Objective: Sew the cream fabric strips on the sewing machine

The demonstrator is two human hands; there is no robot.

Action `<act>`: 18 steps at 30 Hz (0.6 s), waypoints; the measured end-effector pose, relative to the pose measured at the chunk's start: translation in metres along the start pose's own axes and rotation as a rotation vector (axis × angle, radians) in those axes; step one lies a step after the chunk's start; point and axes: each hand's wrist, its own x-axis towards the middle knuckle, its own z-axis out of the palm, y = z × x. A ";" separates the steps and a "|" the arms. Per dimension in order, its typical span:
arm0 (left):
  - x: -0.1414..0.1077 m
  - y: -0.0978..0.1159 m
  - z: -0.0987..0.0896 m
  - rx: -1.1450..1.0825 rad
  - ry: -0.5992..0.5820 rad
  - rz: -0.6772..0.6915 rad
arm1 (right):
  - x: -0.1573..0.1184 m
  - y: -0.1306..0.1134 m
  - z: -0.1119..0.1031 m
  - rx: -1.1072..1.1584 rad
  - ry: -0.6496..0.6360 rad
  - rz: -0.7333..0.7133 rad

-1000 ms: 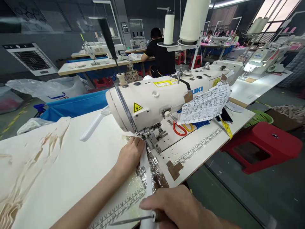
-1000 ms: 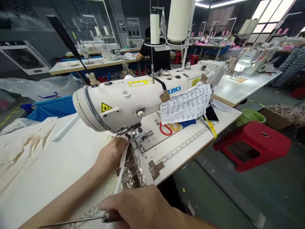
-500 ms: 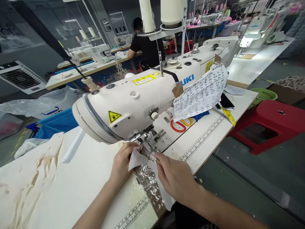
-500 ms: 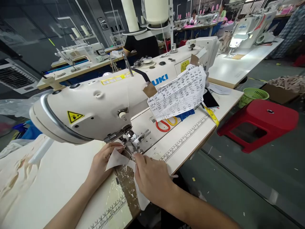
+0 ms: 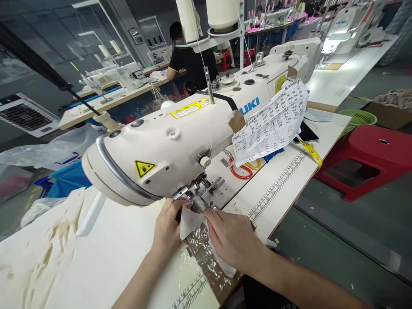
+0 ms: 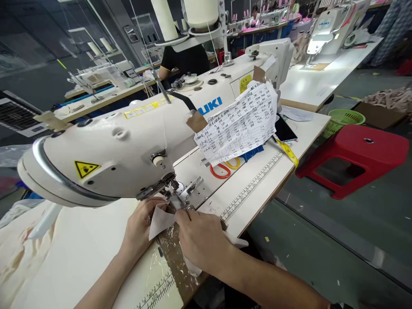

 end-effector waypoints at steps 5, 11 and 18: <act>0.001 -0.002 0.002 0.040 0.019 -0.007 | -0.001 0.001 0.002 -0.021 0.023 -0.025; 0.000 -0.004 0.002 -0.002 0.046 -0.019 | -0.002 0.001 0.005 -0.003 0.056 -0.027; -0.001 -0.003 0.001 0.073 0.073 0.151 | -0.002 0.000 0.004 -0.033 0.037 0.017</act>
